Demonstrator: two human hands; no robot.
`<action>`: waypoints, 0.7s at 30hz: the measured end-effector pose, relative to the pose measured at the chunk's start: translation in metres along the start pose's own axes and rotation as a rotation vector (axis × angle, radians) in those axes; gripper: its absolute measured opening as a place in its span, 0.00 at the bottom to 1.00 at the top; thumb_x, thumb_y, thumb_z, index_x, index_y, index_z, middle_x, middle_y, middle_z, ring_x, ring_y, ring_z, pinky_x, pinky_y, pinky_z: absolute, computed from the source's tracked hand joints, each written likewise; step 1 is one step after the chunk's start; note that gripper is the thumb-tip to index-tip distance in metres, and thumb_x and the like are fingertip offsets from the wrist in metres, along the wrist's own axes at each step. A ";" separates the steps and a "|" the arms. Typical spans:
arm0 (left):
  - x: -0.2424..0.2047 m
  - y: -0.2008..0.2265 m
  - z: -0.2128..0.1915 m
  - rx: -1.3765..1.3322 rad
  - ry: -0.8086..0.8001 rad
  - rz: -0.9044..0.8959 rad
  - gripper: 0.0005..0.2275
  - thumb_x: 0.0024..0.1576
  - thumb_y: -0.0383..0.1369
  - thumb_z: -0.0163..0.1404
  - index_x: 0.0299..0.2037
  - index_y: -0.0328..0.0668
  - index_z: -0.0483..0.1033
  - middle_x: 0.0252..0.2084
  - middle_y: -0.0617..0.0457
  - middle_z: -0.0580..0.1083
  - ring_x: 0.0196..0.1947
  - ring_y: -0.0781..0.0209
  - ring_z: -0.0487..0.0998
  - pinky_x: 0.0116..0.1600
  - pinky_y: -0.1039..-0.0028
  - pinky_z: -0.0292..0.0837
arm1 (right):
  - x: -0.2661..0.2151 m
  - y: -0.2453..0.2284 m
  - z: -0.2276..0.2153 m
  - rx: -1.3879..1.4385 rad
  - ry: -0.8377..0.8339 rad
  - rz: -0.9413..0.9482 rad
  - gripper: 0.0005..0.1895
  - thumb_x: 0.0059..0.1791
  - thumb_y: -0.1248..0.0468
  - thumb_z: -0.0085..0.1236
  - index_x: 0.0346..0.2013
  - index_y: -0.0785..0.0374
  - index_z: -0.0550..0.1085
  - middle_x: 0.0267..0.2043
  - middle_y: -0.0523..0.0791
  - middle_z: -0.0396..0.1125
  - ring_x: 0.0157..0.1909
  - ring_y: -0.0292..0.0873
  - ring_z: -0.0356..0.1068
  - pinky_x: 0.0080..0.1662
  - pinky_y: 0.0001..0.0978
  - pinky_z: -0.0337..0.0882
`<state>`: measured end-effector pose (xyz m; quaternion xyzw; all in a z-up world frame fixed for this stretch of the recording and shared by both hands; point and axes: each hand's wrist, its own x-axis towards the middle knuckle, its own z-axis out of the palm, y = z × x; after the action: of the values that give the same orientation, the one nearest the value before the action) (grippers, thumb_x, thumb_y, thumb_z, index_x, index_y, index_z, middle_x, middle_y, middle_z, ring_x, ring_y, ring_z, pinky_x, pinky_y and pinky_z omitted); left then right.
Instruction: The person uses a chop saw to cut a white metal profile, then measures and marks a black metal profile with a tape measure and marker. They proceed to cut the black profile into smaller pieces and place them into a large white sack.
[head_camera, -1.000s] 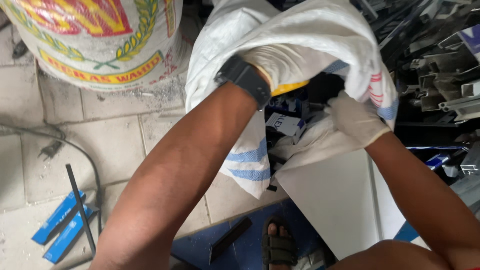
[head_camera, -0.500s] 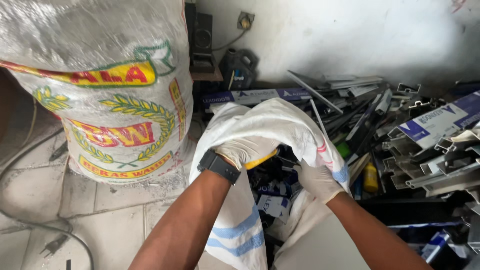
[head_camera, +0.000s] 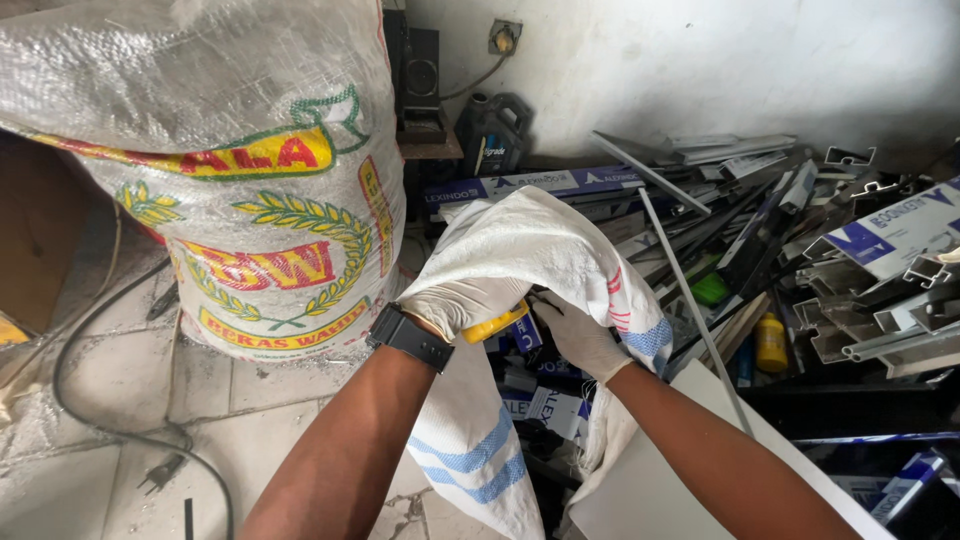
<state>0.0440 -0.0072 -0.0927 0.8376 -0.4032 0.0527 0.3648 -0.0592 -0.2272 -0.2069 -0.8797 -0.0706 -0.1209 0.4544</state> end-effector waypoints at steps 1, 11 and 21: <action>-0.003 -0.004 0.002 -0.014 0.011 0.017 0.19 0.53 0.57 0.47 0.40 0.53 0.77 0.43 0.53 0.76 0.46 0.51 0.75 0.53 0.59 0.65 | 0.003 0.031 0.004 -0.919 0.052 -0.364 0.22 0.57 0.55 0.46 0.63 0.63 0.72 0.61 0.51 0.69 0.67 0.45 0.62 0.69 0.42 0.56; -0.020 -0.029 0.014 -0.175 0.123 0.196 0.18 0.56 0.50 0.53 0.49 0.49 0.75 0.52 0.50 0.73 0.55 0.53 0.71 0.63 0.61 0.60 | -0.047 -0.045 0.018 -0.883 -0.427 0.579 0.44 0.38 0.17 0.47 0.40 0.51 0.75 0.41 0.44 0.77 0.52 0.47 0.77 0.50 0.43 0.77; -0.041 -0.028 0.023 -0.345 0.211 0.320 0.20 0.58 0.43 0.57 0.57 0.45 0.73 0.61 0.48 0.70 0.63 0.56 0.68 0.72 0.64 0.57 | -0.156 0.019 0.068 -1.027 -0.632 0.109 0.04 0.45 0.69 0.47 0.30 0.55 0.66 0.20 0.45 0.67 0.18 0.50 0.68 0.19 0.46 0.64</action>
<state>0.0319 0.0157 -0.1411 0.6784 -0.4932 0.1271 0.5296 -0.1949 -0.1842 -0.3029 -0.9822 -0.0897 0.1511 -0.0659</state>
